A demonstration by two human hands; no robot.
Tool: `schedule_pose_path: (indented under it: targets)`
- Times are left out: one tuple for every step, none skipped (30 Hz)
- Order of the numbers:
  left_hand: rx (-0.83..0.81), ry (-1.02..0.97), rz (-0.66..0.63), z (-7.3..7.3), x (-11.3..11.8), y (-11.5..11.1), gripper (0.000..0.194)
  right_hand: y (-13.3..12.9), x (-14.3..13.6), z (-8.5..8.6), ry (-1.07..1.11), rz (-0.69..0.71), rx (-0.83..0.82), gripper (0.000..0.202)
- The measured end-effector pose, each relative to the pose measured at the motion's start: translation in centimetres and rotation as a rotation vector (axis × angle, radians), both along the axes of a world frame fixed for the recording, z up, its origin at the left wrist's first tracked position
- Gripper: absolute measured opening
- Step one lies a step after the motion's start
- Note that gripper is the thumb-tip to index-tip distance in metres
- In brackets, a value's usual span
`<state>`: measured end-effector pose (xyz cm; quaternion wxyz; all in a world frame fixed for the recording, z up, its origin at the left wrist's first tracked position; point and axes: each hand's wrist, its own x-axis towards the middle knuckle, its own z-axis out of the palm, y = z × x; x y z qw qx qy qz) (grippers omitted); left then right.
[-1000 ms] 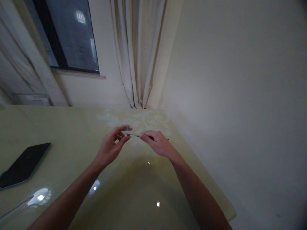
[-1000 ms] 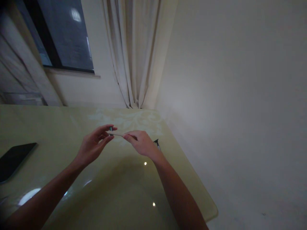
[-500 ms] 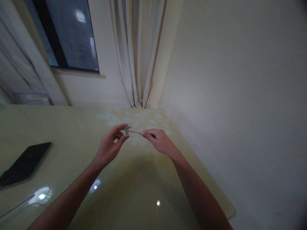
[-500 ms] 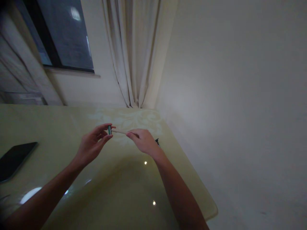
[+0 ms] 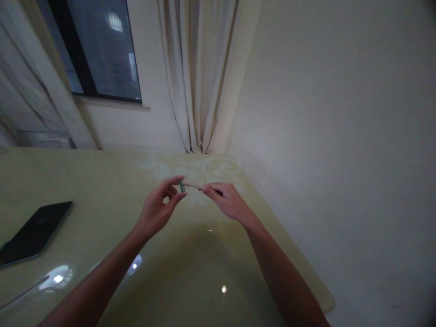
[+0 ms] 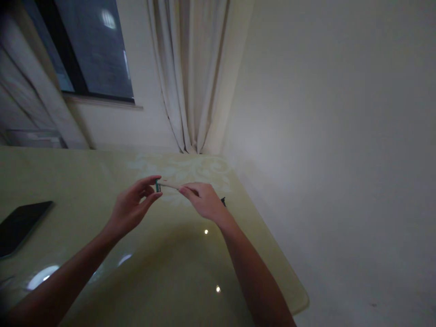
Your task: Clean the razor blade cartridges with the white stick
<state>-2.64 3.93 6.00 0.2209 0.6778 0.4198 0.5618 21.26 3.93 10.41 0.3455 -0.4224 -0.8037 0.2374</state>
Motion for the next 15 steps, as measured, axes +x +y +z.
schedule_pose_path:
  targets:
    - [0.005, -0.001, -0.006, 0.06, 0.02, -0.06, 0.041, -0.1, -0.12, 0.05, 0.009, 0.012, -0.004, 0.038]
    - [0.009, 0.0, -0.008, 0.13, 0.04, -0.12, 0.042, -0.18, -0.23, 0.09, 0.01, 0.021, 0.001, 0.037]
    - [0.01, 0.002, -0.003, 0.19, 0.04, -0.18, 0.042, -0.23, -0.31, 0.14, 0.005, 0.023, 0.014, 0.037]
    - [0.007, 0.003, 0.005, 0.24, 0.03, -0.23, 0.042, -0.25, -0.34, 0.17, -0.005, 0.013, 0.033, 0.037]
    - [0.0, 0.004, 0.014, 0.27, 0.01, -0.26, 0.042, -0.23, -0.32, 0.19, -0.015, -0.007, 0.052, 0.037]
    - [-0.007, 0.004, 0.022, 0.28, 0.0, -0.28, 0.042, -0.21, -0.28, 0.21, -0.018, -0.03, 0.065, 0.037]
    - [-0.011, 0.005, 0.025, 0.29, 0.0, -0.29, 0.042, -0.19, -0.26, 0.21, -0.013, -0.047, 0.069, 0.037]
    - [-0.011, 0.007, 0.022, 0.31, 0.03, -0.3, 0.041, -0.19, -0.27, 0.21, -0.003, -0.053, 0.06, 0.038]
    - [-0.009, 0.01, 0.017, 0.34, 0.06, -0.32, 0.041, -0.22, -0.33, 0.21, 0.008, -0.049, 0.044, 0.038]
    - [-0.002, 0.015, 0.012, 0.39, 0.12, -0.34, 0.041, -0.28, -0.43, 0.21, 0.016, -0.038, 0.028, 0.038]
    - [0.006, 0.018, 0.009, 0.46, 0.18, -0.38, 0.041, -0.35, -0.55, 0.22, 0.02, -0.028, 0.018, 0.039]
    - [0.011, 0.019, 0.008, 0.53, 0.23, -0.42, 0.041, -0.42, -0.66, 0.25, 0.019, -0.025, 0.02, 0.039]
    - [0.014, 0.015, 0.009, 0.58, 0.27, -0.46, 0.041, -0.47, -0.73, 0.28, 0.013, -0.031, 0.03, 0.039]
    - [0.015, 0.009, 0.011, 0.62, 0.3, -0.48, 0.041, -0.51, -0.72, 0.32, 0.005, -0.046, 0.046, 0.038]
    - [0.016, 0.002, 0.012, 0.62, 0.3, -0.48, 0.04, -0.53, -0.66, 0.38, -0.004, -0.068, 0.061, 0.038]
